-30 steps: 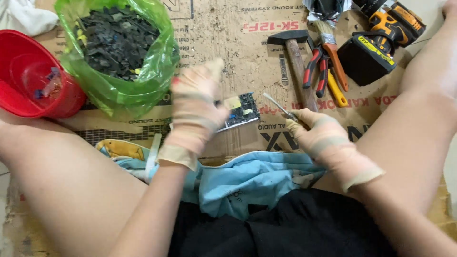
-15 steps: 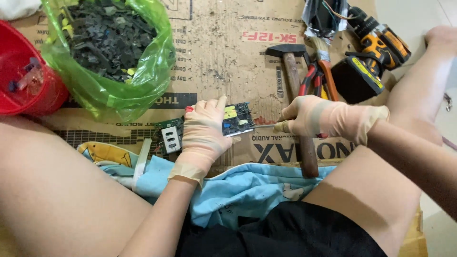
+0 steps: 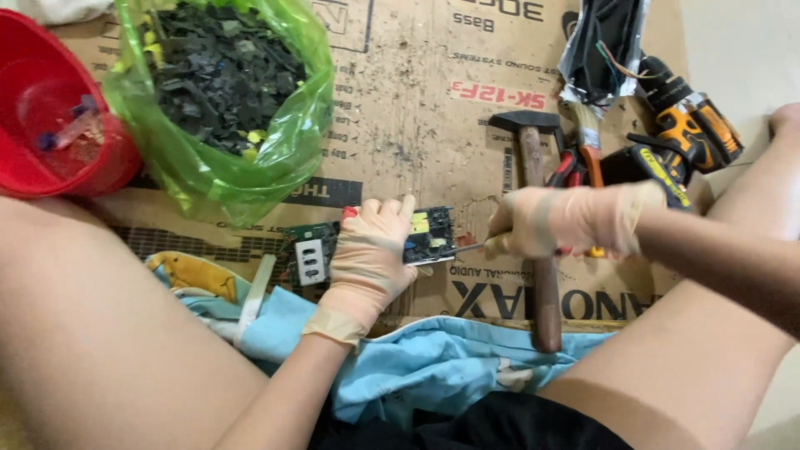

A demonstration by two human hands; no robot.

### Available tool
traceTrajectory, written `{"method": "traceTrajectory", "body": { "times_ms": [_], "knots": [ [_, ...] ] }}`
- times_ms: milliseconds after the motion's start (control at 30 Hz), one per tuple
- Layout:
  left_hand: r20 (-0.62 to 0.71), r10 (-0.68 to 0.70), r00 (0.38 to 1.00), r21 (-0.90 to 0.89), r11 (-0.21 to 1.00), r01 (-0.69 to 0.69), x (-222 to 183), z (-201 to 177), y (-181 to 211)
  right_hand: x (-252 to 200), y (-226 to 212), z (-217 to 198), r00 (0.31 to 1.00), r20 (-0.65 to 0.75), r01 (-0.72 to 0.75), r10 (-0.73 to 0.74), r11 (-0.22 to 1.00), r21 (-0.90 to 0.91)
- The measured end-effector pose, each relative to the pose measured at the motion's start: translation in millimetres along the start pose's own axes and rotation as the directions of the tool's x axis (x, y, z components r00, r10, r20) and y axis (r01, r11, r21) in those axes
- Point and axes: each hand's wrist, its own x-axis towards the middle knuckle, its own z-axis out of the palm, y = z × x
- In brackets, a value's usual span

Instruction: Using a hammer and screwdriver to pry components off a circuit board while sitting on the floor.

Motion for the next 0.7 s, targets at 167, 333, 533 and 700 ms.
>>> {"method": "traceTrajectory", "body": {
  "times_ms": [167, 333, 533, 700],
  "knots": [
    [0.050, -0.004, 0.999, 0.010, 1.000, 0.004, 1.5, -3.2, 2.4, 35.5, 15.8, 50.6, 0.996, -0.082, 0.027, -0.025, 0.999, 0.026],
    [0.040, -0.015, 0.999, 0.011, 1.000, 0.014, 1.7, -2.1, 2.1, 23.3, 10.1, 82.4, 0.985, -0.170, -0.011, 0.022, 0.998, 0.067],
    [0.051, -0.021, 0.998, -0.019, 1.000, 0.022, 1.5, 2.7, -0.7, 59.5, 5.0, 139.1, 0.973, -0.224, -0.021, 0.054, 0.989, 0.149],
    [0.137, -0.032, 0.990, -0.043, 0.998, 0.038, 6.0, -4.5, 0.1, 42.1, -2.7, 131.0, 0.970, -0.235, -0.026, 0.065, 0.986, 0.165]
  ]
}}
